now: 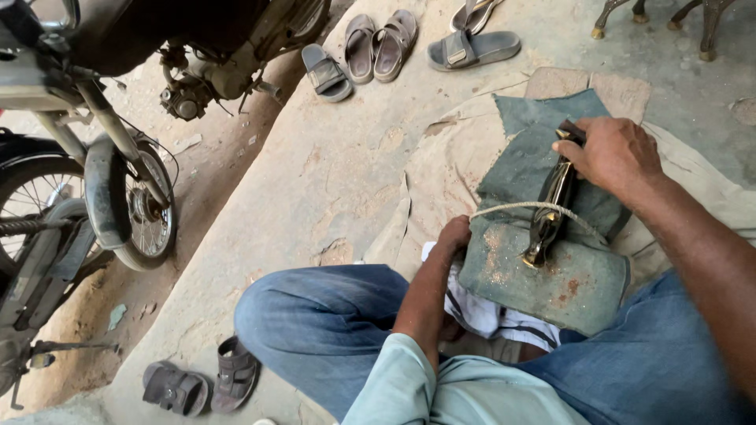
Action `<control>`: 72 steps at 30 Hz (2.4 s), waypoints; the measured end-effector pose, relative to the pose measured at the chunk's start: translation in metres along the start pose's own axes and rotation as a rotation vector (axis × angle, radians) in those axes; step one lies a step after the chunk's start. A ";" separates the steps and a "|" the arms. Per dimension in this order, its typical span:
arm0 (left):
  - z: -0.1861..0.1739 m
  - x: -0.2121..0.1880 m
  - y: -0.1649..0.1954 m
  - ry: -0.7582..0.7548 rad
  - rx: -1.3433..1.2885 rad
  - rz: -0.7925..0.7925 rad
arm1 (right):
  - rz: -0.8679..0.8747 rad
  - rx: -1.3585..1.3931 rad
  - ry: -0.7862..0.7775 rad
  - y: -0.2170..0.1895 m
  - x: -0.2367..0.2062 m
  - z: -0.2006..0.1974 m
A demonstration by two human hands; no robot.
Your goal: The person uses a hammer and chisel to shape a small metal object secured on a padded block. They repeatedly strike the chisel to refine the object's edges and surface, occasionally repositioning the item and wiping away debris.
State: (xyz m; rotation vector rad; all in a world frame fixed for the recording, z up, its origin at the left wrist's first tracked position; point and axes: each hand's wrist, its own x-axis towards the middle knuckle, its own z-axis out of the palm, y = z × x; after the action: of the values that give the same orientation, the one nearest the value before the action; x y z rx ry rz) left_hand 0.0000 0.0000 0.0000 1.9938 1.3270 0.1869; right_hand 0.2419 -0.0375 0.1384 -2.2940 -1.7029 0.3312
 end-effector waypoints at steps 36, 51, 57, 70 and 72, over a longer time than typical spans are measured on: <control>-0.065 0.087 -0.053 0.159 -0.021 -0.297 | 0.030 -0.159 -0.014 -0.041 0.099 0.038; -0.098 0.092 -0.106 0.072 -0.472 -0.110 | -0.029 -0.327 0.036 -0.050 0.119 0.083; -0.107 0.083 -0.133 0.228 -0.777 -0.021 | -0.122 -0.338 0.071 -0.058 0.108 0.096; -0.071 0.073 -0.100 0.201 -1.010 0.447 | -0.272 -0.033 0.260 -0.084 0.094 0.139; -0.076 0.058 -0.094 0.137 -0.909 0.460 | -0.212 0.049 0.248 -0.078 0.091 0.133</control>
State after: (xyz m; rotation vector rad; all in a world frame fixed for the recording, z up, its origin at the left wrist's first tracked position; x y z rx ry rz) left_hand -0.0802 0.1055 -0.0199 1.4492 0.6271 0.9671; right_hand 0.1531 0.0814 0.0375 -2.0002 -1.7661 0.0416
